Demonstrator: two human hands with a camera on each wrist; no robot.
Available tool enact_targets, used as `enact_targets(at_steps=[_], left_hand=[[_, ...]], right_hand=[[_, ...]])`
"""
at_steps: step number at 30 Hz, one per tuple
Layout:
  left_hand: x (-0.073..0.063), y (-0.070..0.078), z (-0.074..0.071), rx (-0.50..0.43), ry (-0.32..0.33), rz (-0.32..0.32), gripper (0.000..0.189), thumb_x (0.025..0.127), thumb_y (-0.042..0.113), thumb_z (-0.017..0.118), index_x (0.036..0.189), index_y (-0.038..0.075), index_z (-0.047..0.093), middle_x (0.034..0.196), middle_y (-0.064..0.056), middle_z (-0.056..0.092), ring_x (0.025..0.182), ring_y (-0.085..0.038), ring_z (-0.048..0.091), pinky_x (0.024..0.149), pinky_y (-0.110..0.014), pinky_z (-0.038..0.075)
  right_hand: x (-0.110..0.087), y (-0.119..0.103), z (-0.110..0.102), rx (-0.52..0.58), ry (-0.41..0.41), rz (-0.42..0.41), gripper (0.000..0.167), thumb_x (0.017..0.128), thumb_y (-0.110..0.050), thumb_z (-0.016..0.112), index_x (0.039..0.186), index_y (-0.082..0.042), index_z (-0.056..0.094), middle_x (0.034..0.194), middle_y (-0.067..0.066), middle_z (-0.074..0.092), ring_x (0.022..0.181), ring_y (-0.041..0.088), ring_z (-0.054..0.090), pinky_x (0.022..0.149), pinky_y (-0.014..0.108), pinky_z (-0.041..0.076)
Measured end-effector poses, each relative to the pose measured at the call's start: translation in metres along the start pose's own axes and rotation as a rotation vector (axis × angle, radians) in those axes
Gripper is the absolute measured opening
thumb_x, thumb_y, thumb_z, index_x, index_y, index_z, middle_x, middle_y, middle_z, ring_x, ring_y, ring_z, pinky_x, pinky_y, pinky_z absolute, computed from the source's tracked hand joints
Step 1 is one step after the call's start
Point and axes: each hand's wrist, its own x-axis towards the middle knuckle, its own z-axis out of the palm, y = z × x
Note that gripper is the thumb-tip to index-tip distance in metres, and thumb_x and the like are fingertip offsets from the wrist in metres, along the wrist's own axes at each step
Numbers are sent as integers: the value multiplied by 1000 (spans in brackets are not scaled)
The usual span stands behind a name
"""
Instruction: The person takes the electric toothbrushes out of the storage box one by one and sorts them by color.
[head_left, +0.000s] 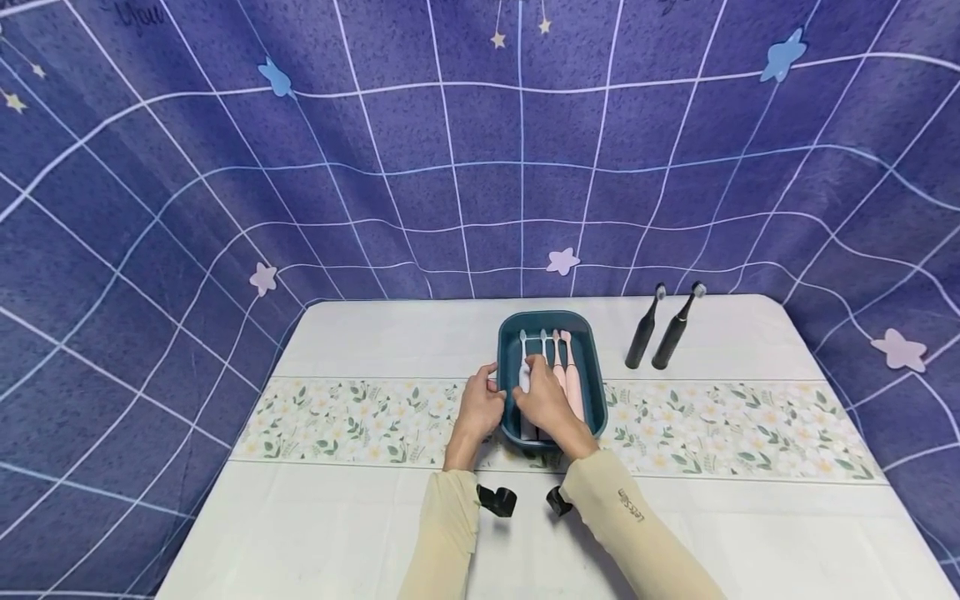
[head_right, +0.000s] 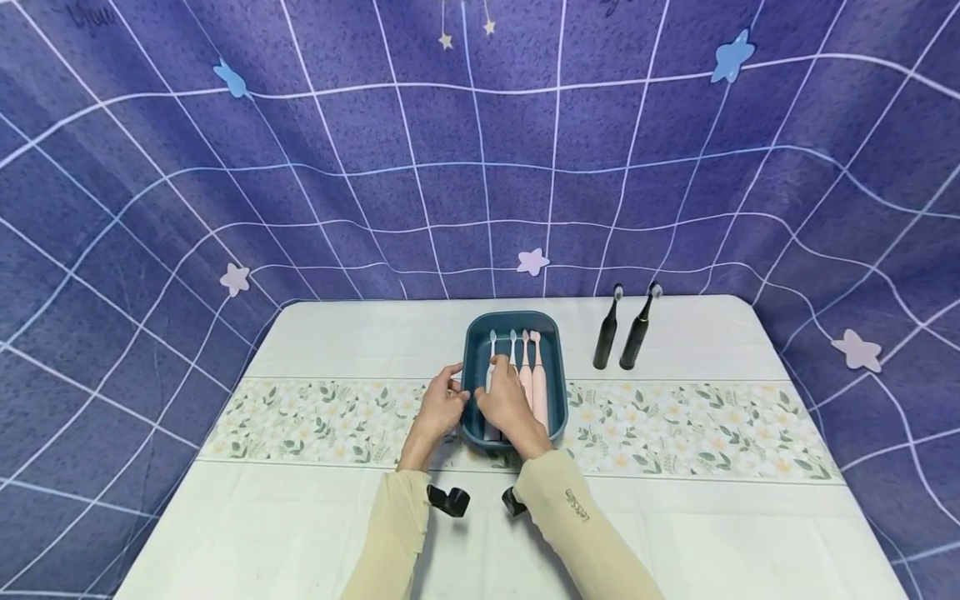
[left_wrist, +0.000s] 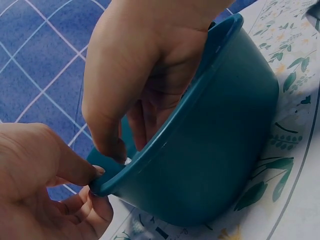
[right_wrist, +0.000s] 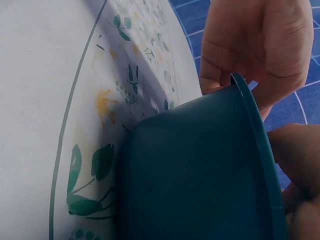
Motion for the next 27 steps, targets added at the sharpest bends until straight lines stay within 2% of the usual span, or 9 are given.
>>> enact_targets(at_steps=[11, 20, 27], left_hand=[[-3, 2, -1, -16, 6, 22, 49, 87, -3, 56, 136, 0, 49, 89, -13, 50, 73, -19, 48, 69, -32, 42], [-2, -1, -1, -17, 10, 0, 50, 87, -3, 56, 136, 2, 49, 89, -10, 49, 75, -19, 49, 71, -33, 41], [-3, 2, 0, -22, 4, 2, 51, 88, -2, 56, 137, 1, 48, 90, -11, 48, 74, -18, 49, 71, -32, 41]], right_hand=[[4, -2, 3, 6, -32, 46, 62, 88, -11, 63, 141, 1, 34, 132, 26, 51, 119, 35, 53, 93, 46, 47], [8, -5, 7, -36, -85, 61, 63, 90, -11, 62, 144, 0, 32, 131, 27, 52, 116, 38, 55, 90, 47, 47], [15, 0, 10, -55, -107, 69, 65, 89, -10, 63, 144, 1, 31, 135, 25, 50, 117, 38, 54, 89, 47, 47]])
